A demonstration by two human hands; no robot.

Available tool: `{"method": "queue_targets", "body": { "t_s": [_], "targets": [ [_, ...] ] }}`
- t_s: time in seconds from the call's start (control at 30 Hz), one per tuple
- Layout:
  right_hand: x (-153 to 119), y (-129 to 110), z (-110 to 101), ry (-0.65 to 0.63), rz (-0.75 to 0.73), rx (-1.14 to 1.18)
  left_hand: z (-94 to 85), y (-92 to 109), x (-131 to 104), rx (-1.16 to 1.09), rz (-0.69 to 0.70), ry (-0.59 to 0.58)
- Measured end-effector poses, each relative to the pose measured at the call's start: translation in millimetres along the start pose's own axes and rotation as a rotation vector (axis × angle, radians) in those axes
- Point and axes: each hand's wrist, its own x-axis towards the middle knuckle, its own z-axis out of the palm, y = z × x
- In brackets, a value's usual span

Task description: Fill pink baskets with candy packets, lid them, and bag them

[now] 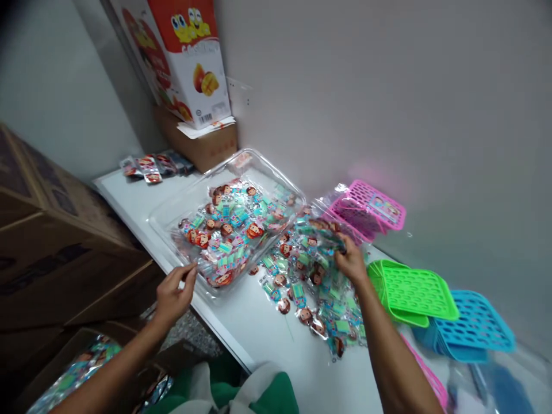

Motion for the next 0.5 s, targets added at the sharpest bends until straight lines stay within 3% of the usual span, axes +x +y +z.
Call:
{"method": "queue_targets", "body": {
  "t_s": [0.13, 0.23, 0.3, 0.37, 0.43, 0.5],
  "targets": [
    [-21, 37, 32, -0.256, 0.031, -0.186, 21.9, -7, 63, 0.038, 0.019, -0.024],
    [-12, 35, 36, -0.435, 0.105, -0.291, 38.0, -19, 108, 0.159, -0.046, -0.072],
    [-1, 18, 35, -0.462, 0.086, -0.263, 43.8, -24, 135, 0.244, -0.079, -0.094],
    [0, -13, 39, -0.395, 0.106, -0.123, 42.7, -27, 160, 0.328, -0.083, -0.028],
    [-14, -52, 54, -0.302, 0.244, 0.095, 34.6, -28, 186, 0.426, -0.066, 0.094],
    [-41, -95, 83, -0.342, 0.436, 0.351, 23.1, -29, 213, 0.536, -0.07, 0.128]
  ]
}}
